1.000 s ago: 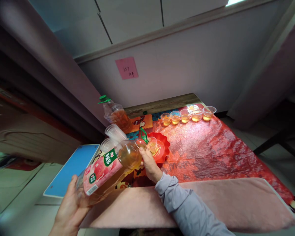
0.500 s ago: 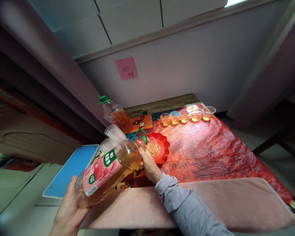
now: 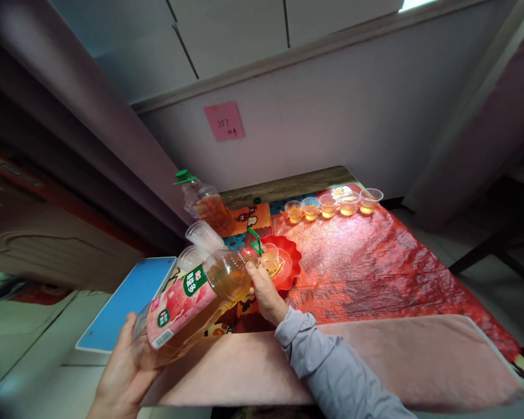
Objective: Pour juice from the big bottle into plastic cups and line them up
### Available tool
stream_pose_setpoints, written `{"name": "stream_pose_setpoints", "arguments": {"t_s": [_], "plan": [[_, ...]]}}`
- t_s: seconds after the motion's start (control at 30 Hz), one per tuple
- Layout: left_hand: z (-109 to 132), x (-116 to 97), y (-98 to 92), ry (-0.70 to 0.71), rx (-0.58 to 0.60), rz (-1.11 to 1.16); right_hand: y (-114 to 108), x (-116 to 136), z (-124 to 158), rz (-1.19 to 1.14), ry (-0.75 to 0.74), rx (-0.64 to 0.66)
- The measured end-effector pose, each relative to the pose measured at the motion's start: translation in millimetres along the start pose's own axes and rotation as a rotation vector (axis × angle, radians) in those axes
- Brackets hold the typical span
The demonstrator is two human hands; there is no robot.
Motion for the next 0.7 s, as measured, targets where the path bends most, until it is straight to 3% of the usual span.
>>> {"name": "stream_pose_setpoints", "arguments": {"t_s": [0.43,0.7], "plan": [[3.1,-0.5,1.4,0.009,-0.039,-0.058,0.6,3.0,1.4,0.006,0.018,0.003],[0.3,-0.4,0.7,0.004,-0.005,-0.019,1.6,3.1,1.5,0.005,0.013,0.008]]}}
Point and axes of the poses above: each hand's wrist, its own z-axis away from the middle knuckle, its own y-axis out of the palm, x = y × z, the point moved 6 cm from there along -z, towards the middle knuckle, and after that the axes turned 15 degrees about z, right-handed, at the moved point
